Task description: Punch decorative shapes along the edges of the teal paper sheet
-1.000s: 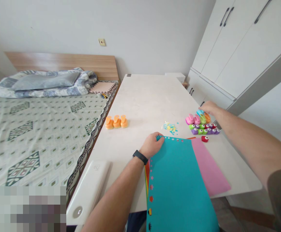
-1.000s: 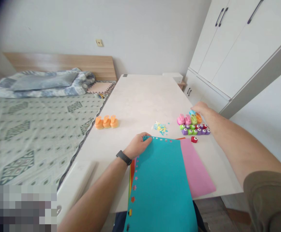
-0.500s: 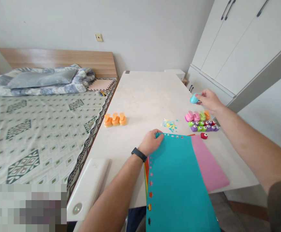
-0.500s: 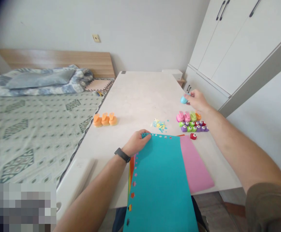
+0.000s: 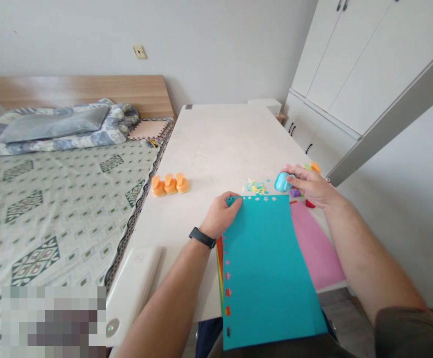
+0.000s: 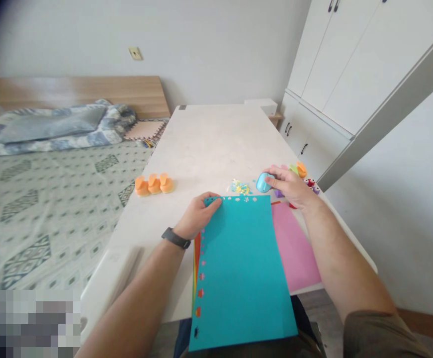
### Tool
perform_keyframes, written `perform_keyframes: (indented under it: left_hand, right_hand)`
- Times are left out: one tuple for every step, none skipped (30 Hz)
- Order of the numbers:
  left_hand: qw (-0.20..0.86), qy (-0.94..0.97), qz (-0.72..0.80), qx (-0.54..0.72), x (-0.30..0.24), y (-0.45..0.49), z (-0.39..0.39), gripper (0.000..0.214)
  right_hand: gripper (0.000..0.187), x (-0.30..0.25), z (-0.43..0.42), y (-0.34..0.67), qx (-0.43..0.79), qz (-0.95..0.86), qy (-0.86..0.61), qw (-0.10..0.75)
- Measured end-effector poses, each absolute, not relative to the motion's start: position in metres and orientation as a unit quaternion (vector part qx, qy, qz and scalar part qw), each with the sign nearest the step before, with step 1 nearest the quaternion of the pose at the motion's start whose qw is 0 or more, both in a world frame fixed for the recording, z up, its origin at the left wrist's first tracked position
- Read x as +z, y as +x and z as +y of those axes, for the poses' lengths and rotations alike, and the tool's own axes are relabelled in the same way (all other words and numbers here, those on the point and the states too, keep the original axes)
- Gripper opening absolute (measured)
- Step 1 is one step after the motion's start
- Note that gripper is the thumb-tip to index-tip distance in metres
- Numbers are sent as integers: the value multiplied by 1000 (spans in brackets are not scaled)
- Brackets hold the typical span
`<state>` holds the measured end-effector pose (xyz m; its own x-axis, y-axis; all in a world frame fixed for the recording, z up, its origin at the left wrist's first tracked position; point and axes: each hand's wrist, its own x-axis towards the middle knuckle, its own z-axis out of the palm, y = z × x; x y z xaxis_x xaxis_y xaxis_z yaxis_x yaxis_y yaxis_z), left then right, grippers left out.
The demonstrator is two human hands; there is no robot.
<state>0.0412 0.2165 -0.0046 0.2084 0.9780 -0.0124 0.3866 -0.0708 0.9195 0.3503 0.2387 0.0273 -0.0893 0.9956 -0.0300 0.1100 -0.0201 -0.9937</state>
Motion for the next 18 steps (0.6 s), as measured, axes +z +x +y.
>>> perform_keyframes:
  left_hand:
    - [431, 646, 528, 344, -5, 41, 216, 35]
    - [433, 646, 527, 344, -4, 41, 216, 35]
    - [436, 644, 526, 344, -4, 41, 216, 35]
    - [441, 641, 526, 344, -3, 41, 215, 36]
    - [444, 638, 526, 345, -2, 41, 215, 36]
    - [446, 636, 526, 346, -1, 42, 215, 36]
    - [445, 635, 527, 347, -1, 42, 215, 36]
    - [443, 635, 528, 349, -1, 42, 215, 36]
    - [440, 636, 529, 349, -1, 42, 215, 36]
    - [438, 637, 530, 349, -1, 42, 215, 36]
    - [437, 636, 532, 348, -2, 42, 216, 36]
    - [438, 635, 533, 348, -3, 42, 216, 36]
    - [439, 633, 535, 347, -4, 42, 217, 37]
    - [441, 631, 536, 347, -6, 42, 217, 37]
    - [441, 631, 536, 347, -7, 42, 217, 37]
    - [441, 632, 535, 347, -7, 41, 217, 37]
    - [441, 634, 533, 346, -8, 41, 217, 37]
    - [440, 636, 531, 346, -8, 41, 217, 37]
  right_hand:
    - [42, 26, 238, 353, 505, -541, -507, 442]
    - [43, 24, 237, 355, 515, -539, -503, 437]
    - [44, 23, 235, 356, 527, -535, -500, 431]
    - [45, 22, 234, 357, 538, -532, -498, 425]
    - [46, 21, 234, 358, 546, -529, -496, 419]
    - [47, 20, 233, 358, 551, -526, -495, 417]
    - [47, 20, 232, 358, 553, -524, -495, 417]
    - [47, 20, 232, 357, 554, -522, -494, 421]
    - [47, 21, 231, 356, 555, -519, -491, 426]
    - [46, 22, 231, 355, 556, -517, -487, 432]
    - [44, 23, 231, 354, 556, -516, -482, 439]
    - [43, 24, 230, 353, 557, -514, -477, 444]
    - [42, 25, 230, 352, 558, -513, -474, 447]
    - [41, 26, 229, 352, 558, -513, -473, 448]
    - [41, 27, 229, 351, 558, -514, -474, 447]
    - [42, 27, 229, 351, 555, -516, -476, 446]
    - [43, 26, 229, 351, 552, -519, -479, 444]
    - [44, 25, 229, 352, 549, -522, -481, 441]
